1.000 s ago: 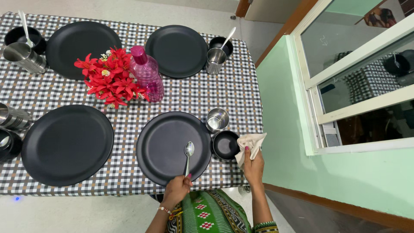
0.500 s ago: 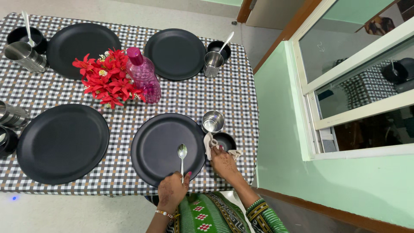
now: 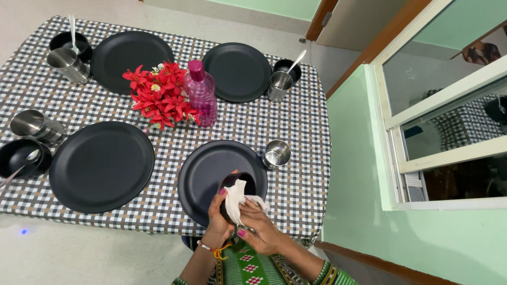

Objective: The person retrieves a cloth from a side table and then uses it to wipe down several plates, bowls, and spoons already set on a dining table.

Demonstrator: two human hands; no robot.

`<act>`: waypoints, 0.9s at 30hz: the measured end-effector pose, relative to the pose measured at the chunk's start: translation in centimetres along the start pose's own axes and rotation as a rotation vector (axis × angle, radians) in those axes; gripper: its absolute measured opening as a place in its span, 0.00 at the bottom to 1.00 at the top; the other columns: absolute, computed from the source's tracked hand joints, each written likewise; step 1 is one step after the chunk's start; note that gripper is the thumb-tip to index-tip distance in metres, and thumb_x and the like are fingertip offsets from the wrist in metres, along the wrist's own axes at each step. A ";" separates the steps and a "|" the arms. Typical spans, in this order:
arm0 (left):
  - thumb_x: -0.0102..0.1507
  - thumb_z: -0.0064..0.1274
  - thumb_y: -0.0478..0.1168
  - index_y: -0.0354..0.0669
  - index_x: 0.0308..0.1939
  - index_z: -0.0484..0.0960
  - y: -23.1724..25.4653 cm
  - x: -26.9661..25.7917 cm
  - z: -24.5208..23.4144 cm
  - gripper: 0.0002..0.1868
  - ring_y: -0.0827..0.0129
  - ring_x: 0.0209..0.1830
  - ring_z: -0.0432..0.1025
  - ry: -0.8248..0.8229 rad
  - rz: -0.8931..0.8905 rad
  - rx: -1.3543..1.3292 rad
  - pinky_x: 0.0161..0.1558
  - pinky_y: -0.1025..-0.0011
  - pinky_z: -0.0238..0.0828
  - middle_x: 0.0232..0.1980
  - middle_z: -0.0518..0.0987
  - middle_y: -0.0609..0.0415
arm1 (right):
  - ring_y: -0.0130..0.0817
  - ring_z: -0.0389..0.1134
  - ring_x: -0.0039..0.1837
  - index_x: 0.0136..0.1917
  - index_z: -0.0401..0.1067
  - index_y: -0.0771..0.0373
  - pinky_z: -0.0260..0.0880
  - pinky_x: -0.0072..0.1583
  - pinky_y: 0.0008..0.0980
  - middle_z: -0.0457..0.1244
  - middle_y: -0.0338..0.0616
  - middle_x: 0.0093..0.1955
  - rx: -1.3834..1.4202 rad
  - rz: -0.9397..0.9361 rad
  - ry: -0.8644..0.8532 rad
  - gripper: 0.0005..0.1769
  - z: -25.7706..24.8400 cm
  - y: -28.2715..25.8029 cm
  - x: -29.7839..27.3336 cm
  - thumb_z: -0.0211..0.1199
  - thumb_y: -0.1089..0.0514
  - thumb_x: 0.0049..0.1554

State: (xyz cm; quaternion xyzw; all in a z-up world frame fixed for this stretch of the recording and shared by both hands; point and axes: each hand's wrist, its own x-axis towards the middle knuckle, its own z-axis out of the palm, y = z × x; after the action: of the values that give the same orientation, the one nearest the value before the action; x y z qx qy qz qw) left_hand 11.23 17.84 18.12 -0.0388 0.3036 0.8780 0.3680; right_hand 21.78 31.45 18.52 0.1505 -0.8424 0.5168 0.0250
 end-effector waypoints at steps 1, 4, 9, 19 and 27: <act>0.60 0.56 0.58 0.40 0.62 0.75 0.6 -0.1 -0.1 0.33 0.55 0.53 0.75 0.063 -0.144 -0.132 0.55 0.57 0.74 0.57 0.78 0.44 | 0.51 0.49 0.85 0.68 0.68 0.65 0.33 0.84 0.58 0.61 0.56 0.76 -0.201 -0.033 -0.142 0.43 -1.2 0.8 0.7 0.40 0.27 0.66; 0.58 0.52 0.61 0.44 0.52 0.81 1.4 -0.4 0.1 0.29 0.58 0.46 0.78 0.258 -0.365 -0.161 0.48 0.55 0.76 0.48 0.83 0.50 | 0.52 0.47 0.84 0.70 0.69 0.68 0.29 0.80 0.63 0.59 0.58 0.76 -0.617 -0.245 -0.222 0.56 -4.3 2.3 2.9 0.40 0.17 0.55; 0.60 0.54 0.59 0.46 0.51 0.82 2.2 1.2 -0.9 0.26 0.61 0.45 0.78 0.290 -0.263 -0.092 0.49 0.59 0.76 0.47 0.84 0.53 | 0.55 0.60 0.75 0.62 0.74 0.73 0.42 0.78 0.56 0.63 0.65 0.67 -0.935 -0.226 -0.092 0.63 -3.0 1.6 4.7 0.43 0.11 0.48; 0.56 0.50 0.63 0.48 0.48 0.83 4.5 0.0 1.3 0.28 0.59 0.46 0.79 0.298 -0.353 -0.169 0.49 0.53 0.75 0.46 0.84 0.53 | 0.59 0.65 0.62 0.57 0.71 0.81 0.59 0.68 0.56 0.63 0.66 0.57 -0.636 -0.360 0.029 0.66 -2.9 -2.2 8.3 0.52 0.11 0.42; 0.59 0.56 0.59 0.45 0.51 0.82 4.5 0.9 1.0 0.26 0.60 0.46 0.78 0.269 -0.285 -0.101 0.50 0.55 0.76 0.47 0.83 0.51 | 0.55 0.66 0.62 0.55 0.71 0.79 0.65 0.63 0.49 0.65 0.63 0.57 -0.604 0.223 -0.134 0.53 -2.1 -4.6 7.8 0.66 0.22 0.46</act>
State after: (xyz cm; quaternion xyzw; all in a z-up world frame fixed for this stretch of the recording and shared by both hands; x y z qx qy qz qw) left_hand 7.70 16.48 20.92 -0.2168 0.2973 0.8180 0.4421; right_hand 15.42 29.61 25.04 0.0769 -0.9686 0.2322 -0.0437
